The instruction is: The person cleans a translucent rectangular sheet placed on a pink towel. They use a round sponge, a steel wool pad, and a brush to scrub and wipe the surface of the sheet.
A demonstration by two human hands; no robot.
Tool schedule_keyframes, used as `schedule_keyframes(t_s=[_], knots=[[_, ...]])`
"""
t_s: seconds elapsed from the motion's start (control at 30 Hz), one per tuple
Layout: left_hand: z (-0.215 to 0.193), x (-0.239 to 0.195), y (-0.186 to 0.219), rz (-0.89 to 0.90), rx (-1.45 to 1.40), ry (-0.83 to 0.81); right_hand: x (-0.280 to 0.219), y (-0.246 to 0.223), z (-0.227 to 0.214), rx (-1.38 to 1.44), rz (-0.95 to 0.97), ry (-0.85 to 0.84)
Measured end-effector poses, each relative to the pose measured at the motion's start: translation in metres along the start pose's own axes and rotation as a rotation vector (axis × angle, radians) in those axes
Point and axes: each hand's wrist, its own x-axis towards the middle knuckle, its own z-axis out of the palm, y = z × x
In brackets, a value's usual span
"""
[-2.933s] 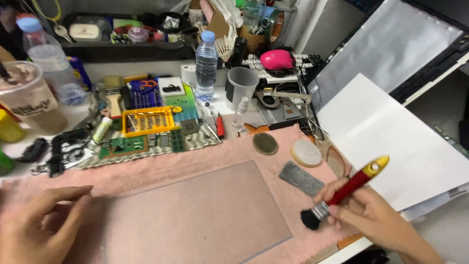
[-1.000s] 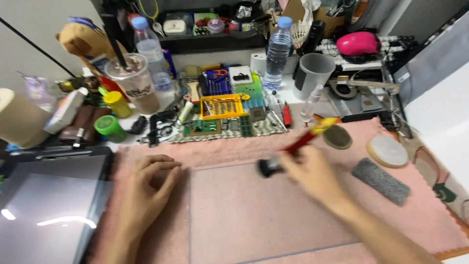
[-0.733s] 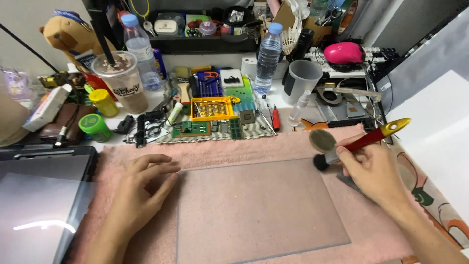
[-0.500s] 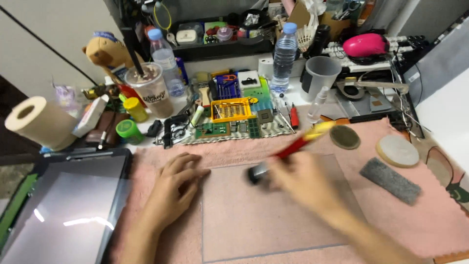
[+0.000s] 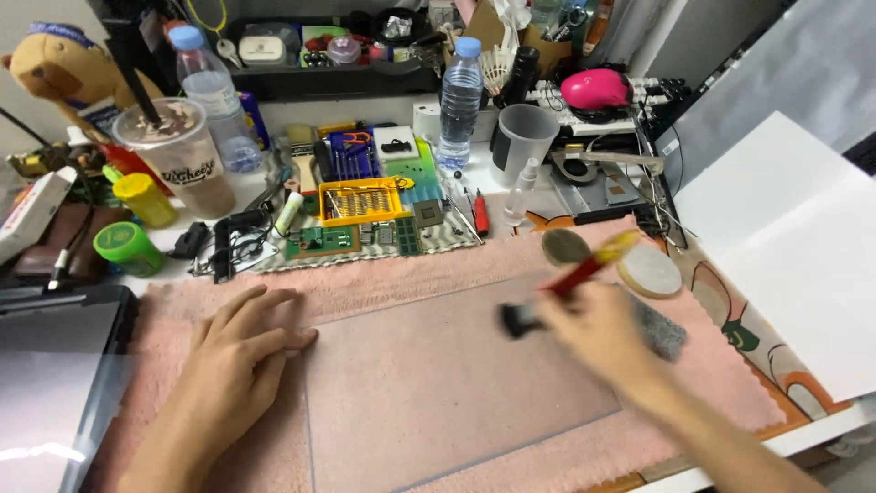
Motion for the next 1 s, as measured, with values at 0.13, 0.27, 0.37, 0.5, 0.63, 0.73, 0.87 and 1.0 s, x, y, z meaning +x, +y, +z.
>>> schedule_keyframes(t_s=[0.13, 0.27, 0.37, 0.5, 0.63, 0.73, 0.87, 1.0], knots=[[0.0, 0.004, 0.008, 0.025, -0.078, 0.045, 0.008, 0.023, -0.04, 0.039, -0.086, 0.194], [0.001, 0.006, 0.005, 0.127, -0.153, 0.079, 0.0, -0.01, -0.004, 0.211, -0.233, 0.192], [-0.016, 0.005, 0.023, 0.037, -0.154, 0.034, -0.029, -0.093, 0.048, 0.408, -0.057, -0.201], [-0.023, 0.006, 0.026, 0.026, -0.202, 0.035, -0.043, -0.122, 0.122, 0.458, -0.186, -0.328], [-0.013, 0.008, 0.014, 0.077, -0.182, 0.08, -0.031, -0.081, 0.135, 0.361, -0.351, -0.191], [-0.009, 0.009, 0.013, 0.069, -0.182, 0.077, -0.011, -0.02, 0.077, 0.246, -0.293, -0.051], [-0.006, 0.004, 0.01, 0.006, -0.144, 0.096, -0.001, 0.039, -0.02, 0.014, 0.015, 0.172], [-0.005, 0.009, 0.013, 0.025, -0.127, 0.098, 0.001, 0.048, -0.049, -0.01, -0.085, 0.207]])
